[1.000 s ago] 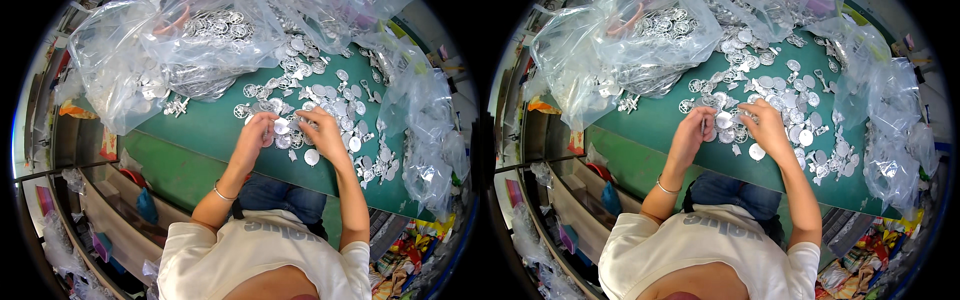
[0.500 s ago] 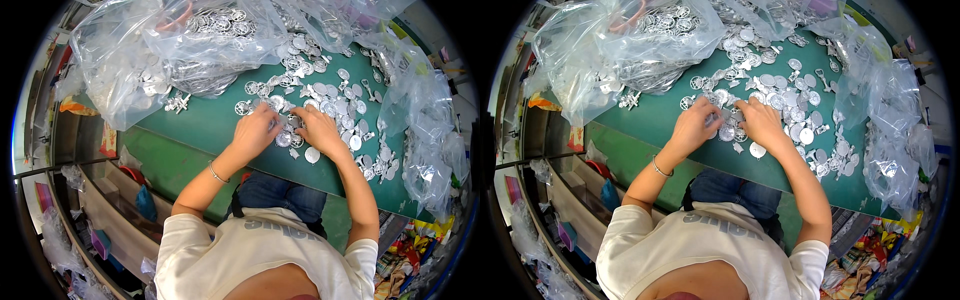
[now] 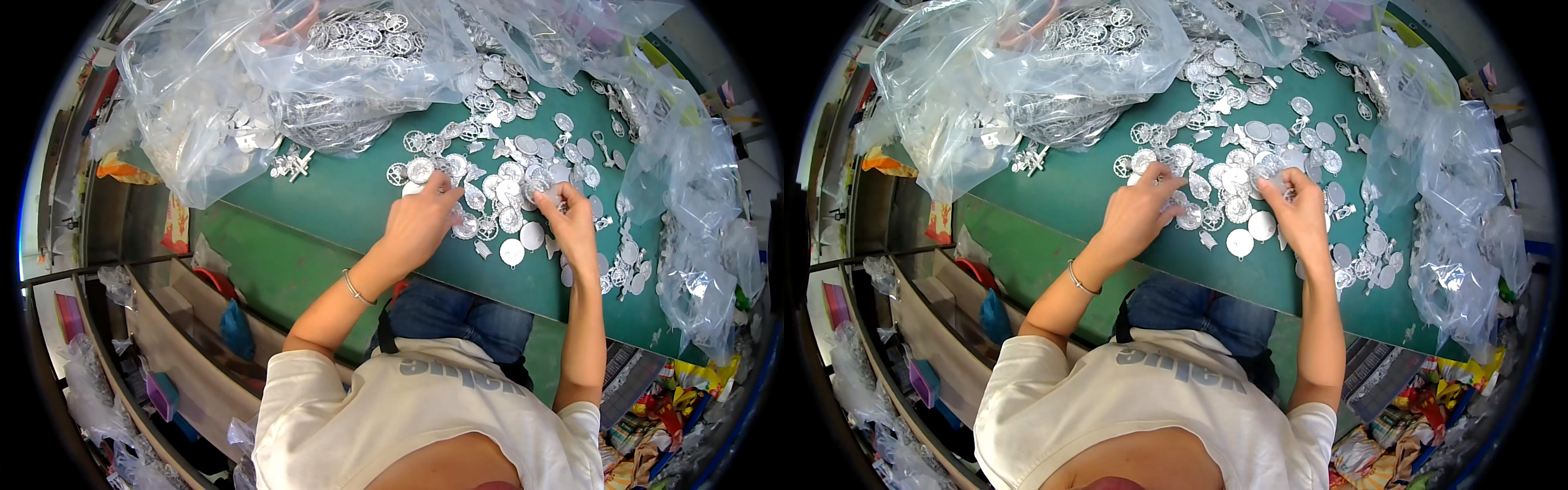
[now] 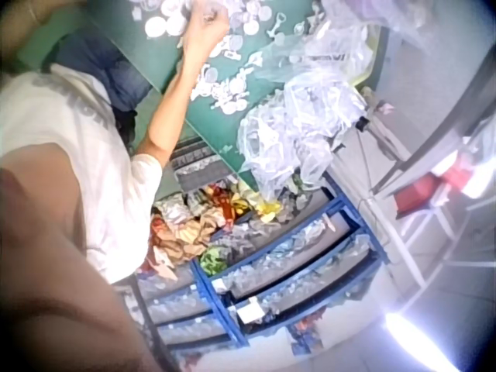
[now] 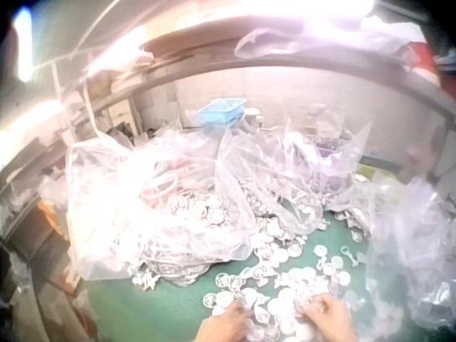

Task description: The person sorts small silver metal charms on a green table, picking them up by hand, gathering them into small piles, and placing some into clear plastic bags.

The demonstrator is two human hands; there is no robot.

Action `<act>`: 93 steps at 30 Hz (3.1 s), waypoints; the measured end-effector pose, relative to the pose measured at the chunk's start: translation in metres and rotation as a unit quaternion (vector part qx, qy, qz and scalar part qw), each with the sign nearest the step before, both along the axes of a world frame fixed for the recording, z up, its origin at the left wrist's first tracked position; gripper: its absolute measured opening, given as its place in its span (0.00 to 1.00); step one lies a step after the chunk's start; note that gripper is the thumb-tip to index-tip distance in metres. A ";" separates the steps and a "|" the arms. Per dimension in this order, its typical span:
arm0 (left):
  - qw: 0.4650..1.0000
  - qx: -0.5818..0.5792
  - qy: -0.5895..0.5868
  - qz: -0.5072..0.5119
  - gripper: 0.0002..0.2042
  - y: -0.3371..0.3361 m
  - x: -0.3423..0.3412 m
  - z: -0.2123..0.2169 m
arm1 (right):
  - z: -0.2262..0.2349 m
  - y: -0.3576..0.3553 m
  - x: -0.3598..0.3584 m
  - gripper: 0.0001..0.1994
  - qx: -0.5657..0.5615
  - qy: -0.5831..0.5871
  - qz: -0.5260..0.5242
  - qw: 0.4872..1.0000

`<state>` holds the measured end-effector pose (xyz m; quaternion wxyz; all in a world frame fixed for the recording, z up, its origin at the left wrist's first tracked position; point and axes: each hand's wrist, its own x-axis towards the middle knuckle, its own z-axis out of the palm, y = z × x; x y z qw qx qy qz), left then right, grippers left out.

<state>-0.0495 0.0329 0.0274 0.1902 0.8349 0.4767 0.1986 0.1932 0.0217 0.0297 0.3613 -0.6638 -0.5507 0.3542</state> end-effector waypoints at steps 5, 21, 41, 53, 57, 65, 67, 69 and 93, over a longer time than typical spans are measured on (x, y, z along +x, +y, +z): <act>0.993 -0.013 0.092 -0.071 0.15 0.010 -0.003 0.000 | -0.010 -0.001 0.038 0.10 -0.153 0.507 -0.043 0.847; 0.988 0.012 -0.143 0.054 0.14 0.019 -0.013 -0.004 | 0.019 -0.029 0.010 0.18 -0.085 0.468 0.052 0.878; 0.984 0.044 -0.092 0.148 0.07 0.044 -0.036 -0.010 | -0.022 -0.007 0.002 0.03 -0.031 0.401 0.028 0.915; 0.957 0.131 -0.155 0.208 0.06 0.029 -0.058 -0.021 | 0.008 0.019 -0.024 0.16 -0.144 0.637 -0.019 0.757; 0.984 0.099 -0.086 0.123 0.06 0.017 -0.050 -0.011 | -0.003 0.043 -0.044 0.15 -0.141 0.432 0.135 0.881; 0.953 0.155 -0.135 0.224 0.06 0.020 -0.068 -0.021 | -0.003 0.050 -0.094 0.18 0.056 -0.213 0.268 0.938; 0.968 0.111 -0.128 0.187 0.10 0.016 -0.069 -0.021 | -0.006 0.053 -0.090 0.19 0.072 -0.173 0.260 0.947; 0.977 0.068 -0.120 0.165 0.12 0.011 -0.063 -0.016 | -0.011 0.054 -0.082 0.20 0.088 -0.132 0.253 0.955; 0.993 -0.095 0.001 -0.072 0.16 0.038 -0.051 -0.003 | -0.007 0.116 -0.077 0.13 0.100 -0.380 0.218 0.894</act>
